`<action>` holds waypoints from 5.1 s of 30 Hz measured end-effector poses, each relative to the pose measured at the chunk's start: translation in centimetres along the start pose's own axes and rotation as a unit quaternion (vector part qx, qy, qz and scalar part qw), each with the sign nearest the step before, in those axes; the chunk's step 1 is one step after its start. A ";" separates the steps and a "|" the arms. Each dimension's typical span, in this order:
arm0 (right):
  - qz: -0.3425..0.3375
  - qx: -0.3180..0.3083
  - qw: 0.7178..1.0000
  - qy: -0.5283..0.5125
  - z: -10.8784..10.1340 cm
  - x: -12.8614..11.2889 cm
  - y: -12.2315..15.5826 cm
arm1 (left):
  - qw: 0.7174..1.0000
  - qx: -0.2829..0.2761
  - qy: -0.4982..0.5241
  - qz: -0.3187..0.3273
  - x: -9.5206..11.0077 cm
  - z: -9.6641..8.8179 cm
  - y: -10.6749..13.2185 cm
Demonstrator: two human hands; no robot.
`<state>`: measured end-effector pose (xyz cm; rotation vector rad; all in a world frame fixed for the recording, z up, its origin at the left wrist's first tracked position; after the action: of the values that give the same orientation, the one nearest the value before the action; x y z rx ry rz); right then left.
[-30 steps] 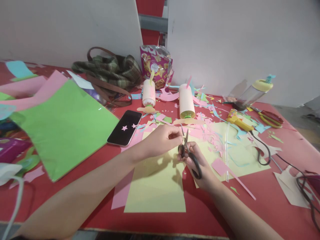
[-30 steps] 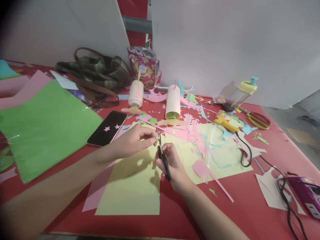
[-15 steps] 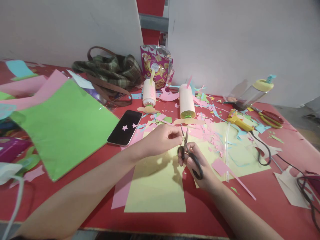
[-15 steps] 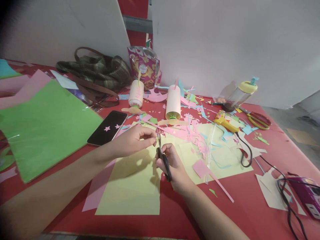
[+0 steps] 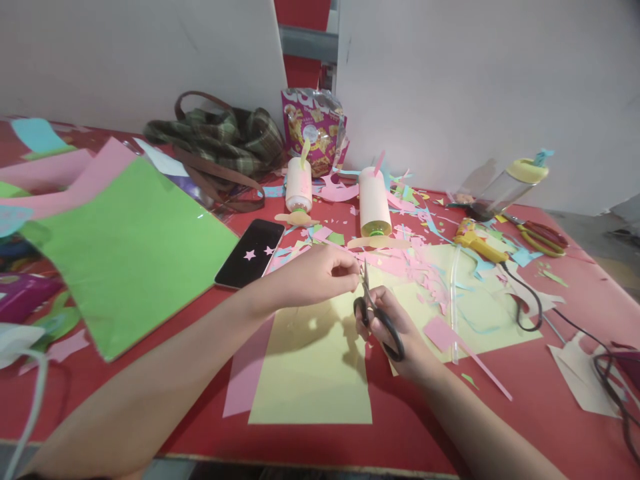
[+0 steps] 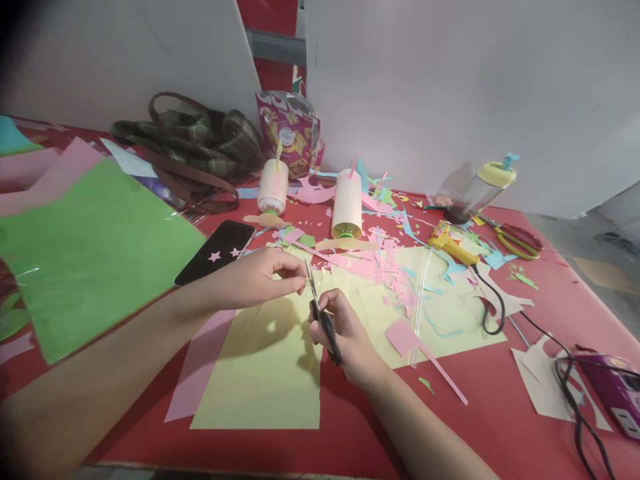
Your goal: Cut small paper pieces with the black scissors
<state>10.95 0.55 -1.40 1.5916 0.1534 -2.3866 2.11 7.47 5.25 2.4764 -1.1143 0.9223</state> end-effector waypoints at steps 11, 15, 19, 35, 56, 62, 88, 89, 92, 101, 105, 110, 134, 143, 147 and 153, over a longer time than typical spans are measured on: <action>0.026 0.001 0.999 -0.029 0.1 0.2 -0.2 | 0.999 -0.046 -0.020 -0.015 -0.4 -0.1 0.3; 0.029 0.021 0.999 -0.027 -0.3 0.5 -0.2 | 0.999 -0.042 -0.025 -0.021 -0.4 -0.2 0.2; 0.030 0.058 0.998 -0.025 -0.9 0.7 -0.2 | 0.999 -0.037 -0.017 -0.014 -0.3 -0.2 0.2; -0.062 0.157 0.985 -0.031 -2.0 -0.5 -0.3 | 0.994 -0.106 0.034 -0.008 -0.6 2.2 0.4; -0.035 0.172 0.983 -0.048 -2.2 -0.1 -0.4 | 0.991 -0.126 -0.004 0.034 0.1 4.0 0.1; -0.032 0.179 0.983 -0.040 -2.3 0.1 -0.4 | 0.993 -0.120 0.006 0.017 0.1 4.0 0.9; -0.023 0.188 0.982 0.017 -1.9 0.5 -0.3 | 0.948 0.189 -0.231 -0.109 -5.7 1.5 2.9; -0.022 0.184 0.983 0.017 -1.9 0.5 -0.3 | 0.942 0.198 -0.243 -0.118 -6.5 1.2 2.9; -0.023 0.170 0.985 0.011 -1.9 0.7 -0.3 | 0.927 0.214 -0.274 -0.141 -8.4 0.9 2.9; -0.015 0.171 0.985 0.013 -1.8 0.7 -0.3 | 0.907 0.219 -0.322 -0.158 -9.6 1.8 3.1; -0.016 0.182 0.983 0.017 -1.8 0.6 -0.2 | 0.903 0.233 -0.325 -0.155 -9.3 1.5 3.2; -0.022 0.191 0.981 0.017 -1.8 0.5 0.0 | 0.896 0.274 -0.316 -0.150 -8.5 0.7 3.7; -0.137 0.276 0.951 0.041 -3.4 -1.6 0.4 | 0.972 0.062 -0.204 0.102 -1.4 6.2 3.6; -0.138 0.334 0.930 0.060 -5.9 -2.5 0.3 | 0.965 0.098 -0.205 0.131 -0.8 5.8 3.7; -0.162 0.358 0.918 0.061 -6.9 -3.1 0.4 | 0.957 0.145 -0.228 0.107 -1.9 4.6 3.6; -0.208 0.390 0.895 0.053 -7.8 -4.1 0.8 | 0.937 0.234 -0.257 0.041 -4.1 1.9 3.7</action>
<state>19.62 2.33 -0.65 2.2045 -0.5832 -2.8940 -1.85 6.47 1.11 3.2145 -1.2739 0.6230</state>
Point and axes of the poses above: each hand's wrist, its own y-axis away from the middle knuckle, its own z-axis out of the palm, x = y × z, the point moved 6 cm from there along -y, towards the middle knuckle, and after that the axes turned 6 degrees about -y, right-handed, at the moved point
